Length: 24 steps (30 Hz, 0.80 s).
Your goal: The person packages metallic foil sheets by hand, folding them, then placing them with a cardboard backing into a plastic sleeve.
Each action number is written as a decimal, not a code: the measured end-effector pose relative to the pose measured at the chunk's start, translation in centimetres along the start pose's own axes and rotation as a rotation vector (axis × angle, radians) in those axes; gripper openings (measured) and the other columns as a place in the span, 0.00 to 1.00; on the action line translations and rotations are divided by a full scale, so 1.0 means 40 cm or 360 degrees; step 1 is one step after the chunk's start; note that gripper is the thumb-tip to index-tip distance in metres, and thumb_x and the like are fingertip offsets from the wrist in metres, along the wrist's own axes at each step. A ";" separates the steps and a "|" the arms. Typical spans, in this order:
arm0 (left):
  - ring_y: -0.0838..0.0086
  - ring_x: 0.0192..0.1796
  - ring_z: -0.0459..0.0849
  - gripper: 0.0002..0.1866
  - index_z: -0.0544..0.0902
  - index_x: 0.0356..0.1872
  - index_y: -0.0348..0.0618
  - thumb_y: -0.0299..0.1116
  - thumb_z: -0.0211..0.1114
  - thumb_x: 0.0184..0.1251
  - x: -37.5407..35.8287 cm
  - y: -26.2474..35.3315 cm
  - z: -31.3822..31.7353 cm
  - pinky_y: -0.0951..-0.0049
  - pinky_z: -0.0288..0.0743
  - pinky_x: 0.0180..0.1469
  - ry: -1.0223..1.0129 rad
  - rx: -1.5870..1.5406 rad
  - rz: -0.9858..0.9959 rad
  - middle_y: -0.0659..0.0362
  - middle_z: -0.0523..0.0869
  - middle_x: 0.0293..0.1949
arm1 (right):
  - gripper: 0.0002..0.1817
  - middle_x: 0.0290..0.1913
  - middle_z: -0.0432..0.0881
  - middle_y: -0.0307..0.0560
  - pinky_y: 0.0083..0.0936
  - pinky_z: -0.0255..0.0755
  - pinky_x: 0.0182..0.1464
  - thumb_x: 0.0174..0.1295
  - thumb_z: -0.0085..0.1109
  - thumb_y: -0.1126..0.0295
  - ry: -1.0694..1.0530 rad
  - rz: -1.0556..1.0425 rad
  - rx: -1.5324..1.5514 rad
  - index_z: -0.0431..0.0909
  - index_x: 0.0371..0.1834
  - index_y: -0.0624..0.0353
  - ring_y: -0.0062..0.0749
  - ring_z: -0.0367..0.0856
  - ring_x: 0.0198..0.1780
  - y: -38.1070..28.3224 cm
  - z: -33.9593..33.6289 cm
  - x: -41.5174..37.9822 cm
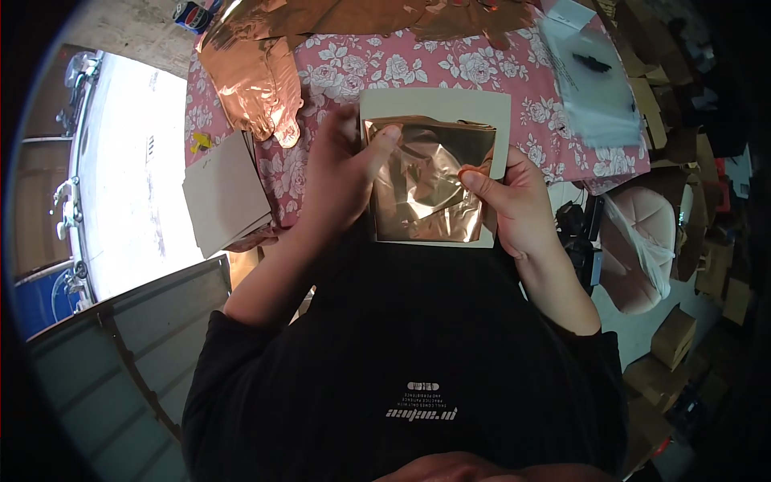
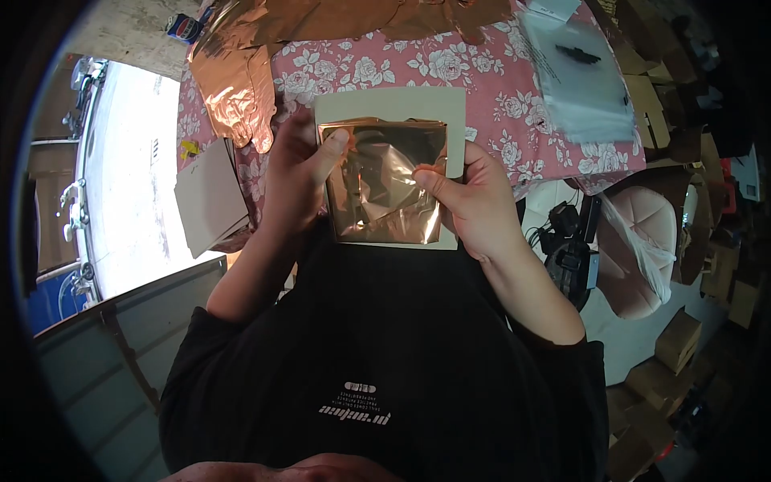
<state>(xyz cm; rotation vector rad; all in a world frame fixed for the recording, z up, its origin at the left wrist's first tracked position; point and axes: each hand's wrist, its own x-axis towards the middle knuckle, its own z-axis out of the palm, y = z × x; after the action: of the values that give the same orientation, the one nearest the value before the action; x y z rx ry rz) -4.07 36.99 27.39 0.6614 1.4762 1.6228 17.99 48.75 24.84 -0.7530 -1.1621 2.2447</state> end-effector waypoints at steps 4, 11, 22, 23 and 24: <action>0.76 0.43 0.84 0.22 0.85 0.57 0.33 0.31 0.83 0.68 -0.009 -0.011 0.013 0.72 0.80 0.50 0.0513 0.0650 0.0634 0.61 0.86 0.43 | 0.15 0.53 0.93 0.46 0.28 0.85 0.59 0.72 0.71 0.83 0.0076 -0.0096 0.0113 0.84 0.59 0.62 0.26 0.91 0.52 -0.013 0.008 -0.021; 0.79 0.39 0.80 0.27 0.85 0.60 0.34 0.29 0.86 0.63 -0.026 0.002 0.017 0.76 0.79 0.45 0.0276 0.0967 0.0744 0.62 0.85 0.42 | 0.17 0.53 0.93 0.45 0.28 0.84 0.61 0.71 0.73 0.82 0.0103 -0.0146 0.0068 0.84 0.61 0.62 0.26 0.91 0.52 -0.019 -0.007 -0.031; 0.78 0.55 0.88 0.19 0.86 0.64 0.36 0.28 0.75 0.77 0.009 0.023 0.025 0.74 0.80 0.58 0.0018 0.0002 0.0060 0.58 0.92 0.55 | 0.15 0.52 0.92 0.45 0.29 0.85 0.60 0.72 0.72 0.82 0.0074 -0.0144 0.0029 0.83 0.59 0.61 0.26 0.90 0.53 -0.005 -0.010 -0.041; 0.78 0.58 0.88 0.18 0.87 0.66 0.36 0.28 0.71 0.80 0.011 0.030 0.017 0.73 0.80 0.61 -0.0177 -0.0091 -0.0106 0.57 0.92 0.58 | 0.14 0.52 0.92 0.44 0.29 0.85 0.59 0.73 0.71 0.82 0.0061 -0.0157 0.0026 0.83 0.57 0.60 0.26 0.90 0.53 -0.002 -0.010 -0.041; 0.78 0.58 0.88 0.18 0.87 0.66 0.36 0.28 0.71 0.80 0.010 0.033 0.016 0.73 0.80 0.61 -0.0187 -0.0092 -0.0107 0.57 0.92 0.58 | 0.14 0.52 0.92 0.44 0.29 0.85 0.59 0.73 0.71 0.82 0.0070 -0.0163 0.0025 0.83 0.57 0.60 0.26 0.90 0.53 0.001 -0.013 -0.041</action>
<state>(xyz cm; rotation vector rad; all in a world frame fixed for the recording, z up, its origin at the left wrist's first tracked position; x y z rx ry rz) -4.04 37.72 28.75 0.6566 1.3476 1.5431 19.51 47.98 24.93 -0.7169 -1.1350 2.1403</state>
